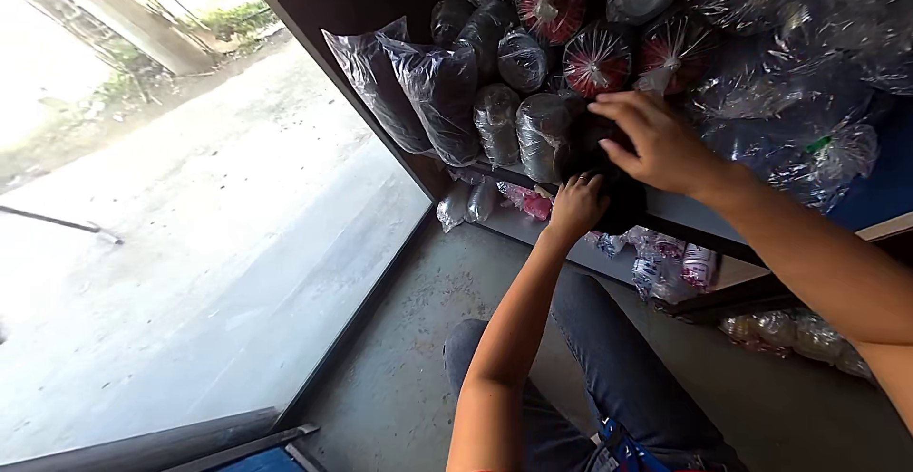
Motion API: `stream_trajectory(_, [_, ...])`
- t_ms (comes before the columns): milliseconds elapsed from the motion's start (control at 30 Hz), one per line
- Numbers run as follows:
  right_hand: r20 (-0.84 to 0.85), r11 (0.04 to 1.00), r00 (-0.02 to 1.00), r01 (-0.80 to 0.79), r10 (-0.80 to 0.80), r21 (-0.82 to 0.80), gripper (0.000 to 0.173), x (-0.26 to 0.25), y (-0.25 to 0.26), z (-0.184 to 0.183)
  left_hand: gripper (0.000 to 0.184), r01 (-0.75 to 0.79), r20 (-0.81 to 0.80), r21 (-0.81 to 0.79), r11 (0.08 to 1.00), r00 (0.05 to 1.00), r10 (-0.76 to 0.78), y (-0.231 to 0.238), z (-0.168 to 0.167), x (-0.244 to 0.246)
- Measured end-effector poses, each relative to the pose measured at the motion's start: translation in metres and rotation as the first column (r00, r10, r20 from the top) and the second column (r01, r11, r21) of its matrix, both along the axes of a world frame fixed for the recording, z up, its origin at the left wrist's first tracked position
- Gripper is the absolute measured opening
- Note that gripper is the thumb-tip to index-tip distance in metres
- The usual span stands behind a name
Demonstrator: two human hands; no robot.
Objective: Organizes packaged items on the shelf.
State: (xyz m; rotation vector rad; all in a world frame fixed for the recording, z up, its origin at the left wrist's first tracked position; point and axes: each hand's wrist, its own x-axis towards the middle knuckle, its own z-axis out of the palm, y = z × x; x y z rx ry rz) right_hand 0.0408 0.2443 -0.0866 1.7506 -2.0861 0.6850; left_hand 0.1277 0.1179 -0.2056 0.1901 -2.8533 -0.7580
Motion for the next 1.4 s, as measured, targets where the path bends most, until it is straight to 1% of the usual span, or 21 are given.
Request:
stream_trajectory(67, [0.024, 0.999, 1.0, -0.016, 0.015, 0.048, 0.045, -0.008, -0.036, -0.007, 0.038, 0.001, 0.034, 0.028, 1.0, 0.999, -0.002, -0.012, 0.01, 0.018])
stream_trajectory(133, [0.077, 0.991, 0.996, 0.035, -0.046, 0.132, 0.053, -0.015, -0.067, -0.006, 0.034, -0.031, 0.065, 0.059, 0.998, 0.998, 0.027, -0.029, 0.021, 0.04])
stream_trajectory(200, [0.124, 0.968, 0.982, 0.111, -0.141, 0.226, 0.065, -0.019, -0.092, -0.003, 0.032, -0.13, 0.095, 0.074, 0.989, 0.988, 0.123, -0.051, 0.027, 0.064])
stream_trajectory(267, [0.126, 0.921, 0.962, 0.186, -0.241, 0.342, 0.078, -0.018, -0.11, -0.001, 0.032, -0.284, 0.096, 0.089, 0.955, 0.957, 0.275, -0.075, 0.027, 0.087])
stream_trajectory(333, [0.121, 0.842, 0.933, 0.243, -0.338, 0.482, 0.091, -0.013, -0.126, 0.001, 0.033, -0.443, 0.045, 0.123, 0.888, 0.896, 0.441, -0.097, 0.022, 0.106])
stream_trajectory(400, [0.122, 0.79, 0.911, 0.267, -0.394, 0.552, 0.098, -0.013, -0.137, 0.003, 0.033, -0.543, -0.051, 0.218, 0.811, 0.823, 0.565, -0.112, 0.017, 0.118])
stream_trajectory(500, [0.148, 0.791, 0.9, 0.27, -0.409, 0.549, 0.096, -0.013, -0.143, 0.004, 0.033, -0.542, -0.25, 0.374, 0.753, 0.723, 0.644, -0.119, 0.015, 0.121])
stream_trajectory(600, [0.152, 0.854, 0.922, 0.254, -0.355, 0.454, 0.091, -0.012, -0.123, 0.004, 0.034, -0.393, -0.425, 0.469, 0.791, 0.684, 0.592, -0.113, 0.022, 0.112])
stream_trajectory(667, [0.122, 0.857, 0.929, 0.264, -0.349, 0.443, 0.087, -0.008, -0.101, 0.009, 0.035, -0.278, -0.497, 0.472, 0.836, 0.7, 0.513, -0.103, 0.03, 0.099])
stream_trajectory(800, [0.071, 0.832, 0.907, 0.347, -0.415, 0.433, 0.083, -0.005, -0.061, 0.007, 0.034, -0.132, -0.517, 0.312, 0.941, 0.807, 0.285, -0.079, 0.029, 0.05])
stream_trajectory(833, [0.061, 0.829, 0.897, 0.376, -0.438, 0.413, 0.082, -0.007, -0.055, 0.003, 0.033, -0.133, -0.471, 0.253, 0.958, 0.848, 0.242, -0.075, 0.023, 0.034])
stream_trajectory(900, [0.034, 0.784, 0.86, 0.448, -0.509, 0.43, 0.081, -0.007, -0.051, 0.002, 0.036, -0.14, -0.239, 0.138, 0.98, 0.956, 0.171, -0.072, 0.006, 0.003])
stream_trajectory(933, [0.02, 0.754, 0.839, 0.477, -0.543, 0.452, 0.082, -0.005, -0.053, 0.003, 0.037, -0.138, -0.118, 0.085, 0.987, 0.982, 0.148, -0.073, -0.002, -0.01])
stream_trajectory(1000, [-0.026, 0.717, 0.823, 0.51, -0.568, 0.475, 0.083, 0.0, -0.059, 0.005, 0.039, -0.127, -0.001, -0.005, 0.992, 0.992, 0.127, -0.075, -0.005, -0.02])
stream_trajectory(1067, [-0.1, 0.703, 0.821, 0.538, -0.562, 0.465, 0.083, 0.009, -0.066, 0.008, 0.038, -0.113, 0.056, -0.033, 0.993, 0.992, 0.114, -0.077, 0.004, -0.016])
stream_trajectory(1100, [-0.127, 0.718, 0.83, 0.537, -0.542, 0.444, 0.081, 0.016, -0.07, 0.01, 0.037, -0.111, 0.062, -0.029, 0.993, 0.992, 0.113, -0.079, 0.008, -0.009])
stream_trajectory(1167, [-0.146, 0.777, 0.867, 0.492, -0.476, 0.392, 0.073, 0.029, -0.082, 0.019, 0.035, -0.122, 0.046, 0.011, 0.993, 0.992, 0.121, -0.083, 0.014, 0.009])
stream_trajectory(1233, [-0.102, 0.835, 0.914, 0.4, -0.392, 0.378, 0.067, 0.035, -0.102, 0.026, 0.034, -0.168, 0.038, 0.067, 0.984, 0.985, 0.166, -0.087, 0.02, 0.033])
stream_trajectory(1267, [-0.058, 0.848, 0.93, 0.356, -0.364, 0.393, 0.068, 0.036, -0.117, 0.028, 0.034, -0.205, 0.048, 0.086, 0.975, 0.978, 0.201, -0.09, 0.024, 0.045])
stream_trajectory(1333, [0.048, 0.857, 0.938, 0.293, -0.344, 0.423, 0.079, 0.03, -0.15, 0.027, 0.035, -0.287, 0.068, 0.11, 0.952, 0.957, 0.281, -0.098, 0.035, 0.066])
stream_trajectory(1400, [0.136, 0.832, 0.91, 0.288, -0.392, 0.474, 0.093, 0.022, -0.183, 0.02, 0.033, -0.36, -0.016, 0.128, 0.924, 0.931, 0.365, -0.109, 0.04, 0.084])
